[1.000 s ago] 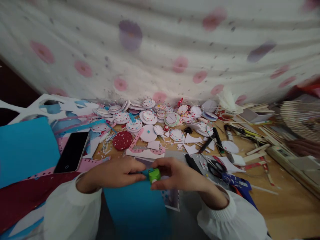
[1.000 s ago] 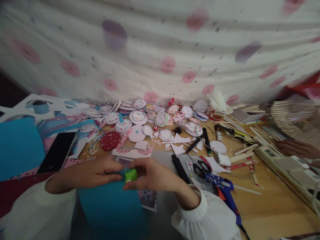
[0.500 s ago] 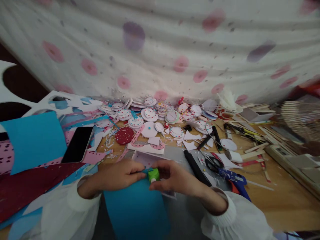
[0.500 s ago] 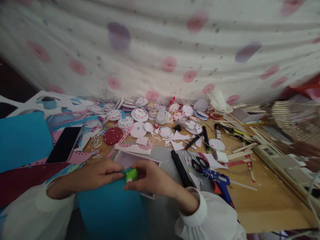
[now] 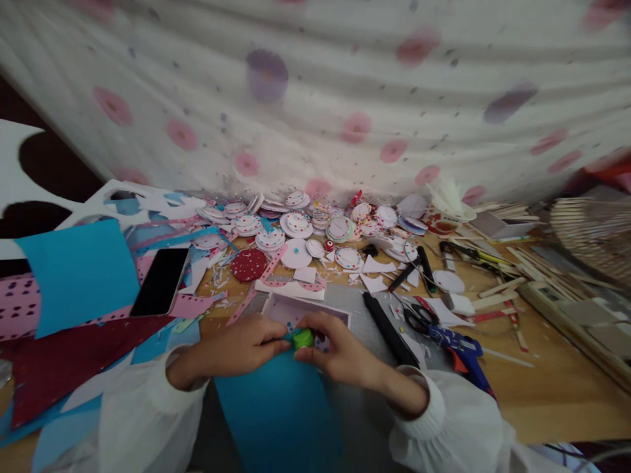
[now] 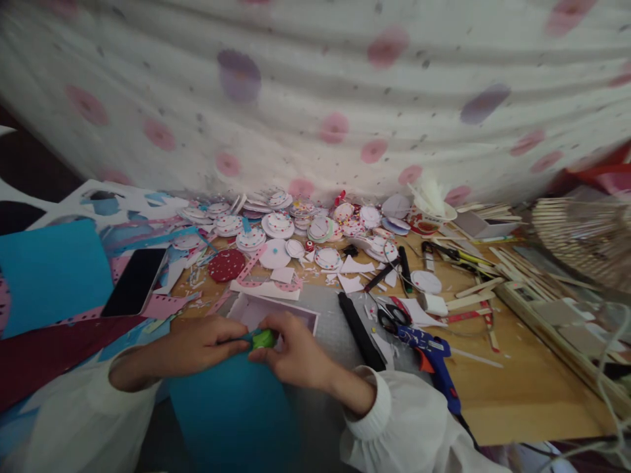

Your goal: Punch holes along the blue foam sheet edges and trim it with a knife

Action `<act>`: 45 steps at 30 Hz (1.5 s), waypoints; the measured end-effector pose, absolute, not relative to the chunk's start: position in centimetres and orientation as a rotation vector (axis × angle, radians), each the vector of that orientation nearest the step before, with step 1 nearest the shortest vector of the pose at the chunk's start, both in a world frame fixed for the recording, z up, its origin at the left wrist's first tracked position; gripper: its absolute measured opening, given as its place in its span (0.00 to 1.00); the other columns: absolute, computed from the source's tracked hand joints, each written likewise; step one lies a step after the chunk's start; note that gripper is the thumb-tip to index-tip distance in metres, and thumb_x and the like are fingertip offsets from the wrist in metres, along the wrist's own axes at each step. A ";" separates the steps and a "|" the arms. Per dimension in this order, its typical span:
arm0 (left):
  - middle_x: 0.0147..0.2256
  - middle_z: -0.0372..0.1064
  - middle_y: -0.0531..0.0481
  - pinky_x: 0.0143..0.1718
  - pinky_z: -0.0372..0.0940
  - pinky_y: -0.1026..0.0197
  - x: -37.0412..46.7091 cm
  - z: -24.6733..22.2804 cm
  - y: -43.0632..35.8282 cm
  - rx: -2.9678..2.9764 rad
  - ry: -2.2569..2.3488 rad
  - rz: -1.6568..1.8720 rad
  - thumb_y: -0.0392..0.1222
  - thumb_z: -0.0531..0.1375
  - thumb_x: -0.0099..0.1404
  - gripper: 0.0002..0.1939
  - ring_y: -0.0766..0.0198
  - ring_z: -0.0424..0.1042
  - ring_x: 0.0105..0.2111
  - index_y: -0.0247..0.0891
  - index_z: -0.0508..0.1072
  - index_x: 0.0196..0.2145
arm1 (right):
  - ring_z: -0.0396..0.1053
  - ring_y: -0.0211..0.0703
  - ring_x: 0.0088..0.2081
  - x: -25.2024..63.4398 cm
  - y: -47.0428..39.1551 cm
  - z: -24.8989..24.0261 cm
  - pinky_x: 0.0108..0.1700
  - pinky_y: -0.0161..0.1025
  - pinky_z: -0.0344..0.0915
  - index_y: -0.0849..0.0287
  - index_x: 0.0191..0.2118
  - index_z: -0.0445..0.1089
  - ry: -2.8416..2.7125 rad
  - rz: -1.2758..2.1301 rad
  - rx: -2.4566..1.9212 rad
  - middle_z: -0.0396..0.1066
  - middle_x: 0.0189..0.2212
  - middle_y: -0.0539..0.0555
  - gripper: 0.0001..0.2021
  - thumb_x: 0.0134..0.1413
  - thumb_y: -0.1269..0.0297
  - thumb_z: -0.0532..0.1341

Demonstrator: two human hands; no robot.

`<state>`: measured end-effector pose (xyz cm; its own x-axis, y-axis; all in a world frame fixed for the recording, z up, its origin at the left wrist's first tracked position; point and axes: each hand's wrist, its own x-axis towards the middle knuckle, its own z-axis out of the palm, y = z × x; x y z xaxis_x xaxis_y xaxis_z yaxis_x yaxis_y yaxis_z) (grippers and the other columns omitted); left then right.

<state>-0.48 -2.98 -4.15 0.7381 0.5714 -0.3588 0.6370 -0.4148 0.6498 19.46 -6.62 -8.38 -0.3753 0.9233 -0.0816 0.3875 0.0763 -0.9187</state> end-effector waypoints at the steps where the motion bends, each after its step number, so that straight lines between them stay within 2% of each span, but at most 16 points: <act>1: 0.29 0.70 0.52 0.31 0.57 0.65 -0.5 -4.1 -3.0 2.128 0.914 -0.117 0.46 0.50 0.69 0.15 0.62 0.69 0.32 0.37 0.71 0.30 | 0.64 0.42 0.34 19.5 -6.7 -8.6 0.38 0.39 0.63 0.60 0.38 0.71 -1.824 1.251 -1.292 0.68 0.33 0.52 0.13 0.44 0.64 0.68; 3: 0.29 0.70 0.51 0.30 0.57 0.64 -0.7 -3.7 -3.0 2.138 0.967 -0.146 0.47 0.51 0.67 0.14 0.62 0.69 0.30 0.37 0.71 0.31 | 0.65 0.43 0.35 19.7 -6.7 -9.0 0.38 0.40 0.64 0.61 0.39 0.71 -1.846 1.211 -1.280 0.68 0.33 0.53 0.14 0.45 0.63 0.68; 5: 0.33 0.72 0.50 0.32 0.59 0.63 -1.0 -3.1 -3.0 2.128 1.021 -0.114 0.52 0.56 0.64 0.15 0.60 0.70 0.33 0.38 0.72 0.39 | 0.66 0.45 0.36 19.7 -6.6 -9.1 0.39 0.41 0.64 0.60 0.39 0.72 -1.862 1.177 -1.278 0.69 0.34 0.53 0.14 0.45 0.62 0.68; 8: 0.47 0.71 0.47 0.40 0.63 0.59 -0.9 -2.4 -2.8 2.084 1.048 0.007 0.60 0.65 0.52 0.35 0.54 0.71 0.43 0.43 0.64 0.54 | 0.68 0.48 0.39 19.5 -6.2 -8.8 0.43 0.45 0.64 0.59 0.41 0.72 -1.867 1.135 -1.232 0.72 0.37 0.55 0.14 0.46 0.65 0.67; 10: 0.51 0.69 0.45 0.44 0.63 0.57 -0.5 -2.4 -2.7 2.061 1.057 0.054 0.61 0.67 0.49 0.41 0.51 0.70 0.47 0.43 0.62 0.57 | 0.69 0.50 0.43 19.3 -6.0 -8.4 0.47 0.47 0.64 0.57 0.44 0.73 -1.877 1.122 -1.146 0.73 0.41 0.56 0.15 0.46 0.70 0.66; 13: 0.48 0.71 0.46 0.44 0.63 0.57 0.4 -3.1 -2.5 2.080 1.051 0.116 0.56 0.65 0.55 0.31 0.51 0.70 0.46 0.39 0.68 0.53 | 0.70 0.50 0.46 19.0 -5.8 -8.3 0.49 0.48 0.64 0.55 0.45 0.73 -1.877 1.095 -1.099 0.74 0.44 0.56 0.19 0.45 0.76 0.62; 17: 0.45 0.73 0.48 0.42 0.62 0.59 0.9 -4.6 -2.4 2.136 1.011 0.166 0.51 0.64 0.58 0.23 0.53 0.71 0.43 0.38 0.71 0.49 | 0.71 0.50 0.44 18.9 -5.6 -8.7 0.47 0.47 0.66 0.57 0.44 0.73 -1.852 1.139 -1.175 0.75 0.43 0.56 0.17 0.44 0.75 0.63; 22: 0.47 0.72 0.45 0.44 0.62 0.56 0.8 -4.9 -2.2 2.109 1.016 0.087 0.52 0.63 0.59 0.22 0.52 0.71 0.45 0.38 0.71 0.48 | 0.72 0.47 0.38 18.7 -5.5 -9.2 0.42 0.43 0.68 0.59 0.41 0.74 -1.829 1.235 -1.216 0.76 0.37 0.55 0.15 0.44 0.75 0.63; 26: 0.50 0.70 0.44 0.44 0.64 0.56 0.2 -3.7 -2.1 2.017 1.040 0.016 0.57 0.65 0.55 0.32 0.50 0.70 0.47 0.39 0.67 0.53 | 0.71 0.48 0.41 19.1 -5.3 -8.7 0.44 0.43 0.66 0.57 0.42 0.74 -1.815 1.232 -1.153 0.76 0.40 0.55 0.15 0.45 0.74 0.65; 28: 0.51 0.70 0.46 0.45 0.65 0.57 -0.2 -3.3 -2.0 1.970 1.074 0.043 0.50 0.65 0.56 0.29 0.53 0.71 0.46 0.41 0.66 0.54 | 0.70 0.46 0.39 19.5 -5.2 -8.4 0.41 0.41 0.65 0.59 0.40 0.73 -1.833 1.213 -1.206 0.75 0.37 0.54 0.11 0.47 0.69 0.66; 31: 0.49 0.72 0.47 0.46 0.64 0.56 -0.8 -3.5 -1.9 1.935 1.171 0.159 0.42 0.61 0.59 0.19 0.55 0.72 0.44 0.41 0.70 0.49 | 0.68 0.43 0.33 20.2 -5.2 -8.0 0.36 0.38 0.64 0.61 0.37 0.72 -1.871 1.225 -1.265 0.73 0.31 0.53 0.09 0.49 0.64 0.66; 36: 0.46 0.74 0.46 0.45 0.65 0.55 -1.4 -4.2 -1.7 1.869 1.207 0.280 0.45 0.62 0.57 0.18 0.54 0.72 0.44 0.39 0.72 0.46 | 0.67 0.42 0.33 20.2 -5.5 -7.8 0.37 0.38 0.64 0.61 0.39 0.71 -1.828 1.290 -1.276 0.71 0.32 0.53 0.12 0.47 0.65 0.68; 45: 0.42 0.75 0.49 0.43 0.66 0.58 -0.5 -3.5 -1.5 1.917 1.100 0.246 0.39 0.61 0.57 0.13 0.58 0.74 0.39 0.39 0.73 0.42 | 0.66 0.42 0.33 19.9 -5.2 -7.7 0.38 0.39 0.64 0.60 0.37 0.71 -1.866 1.252 -1.256 0.70 0.31 0.51 0.11 0.47 0.63 0.68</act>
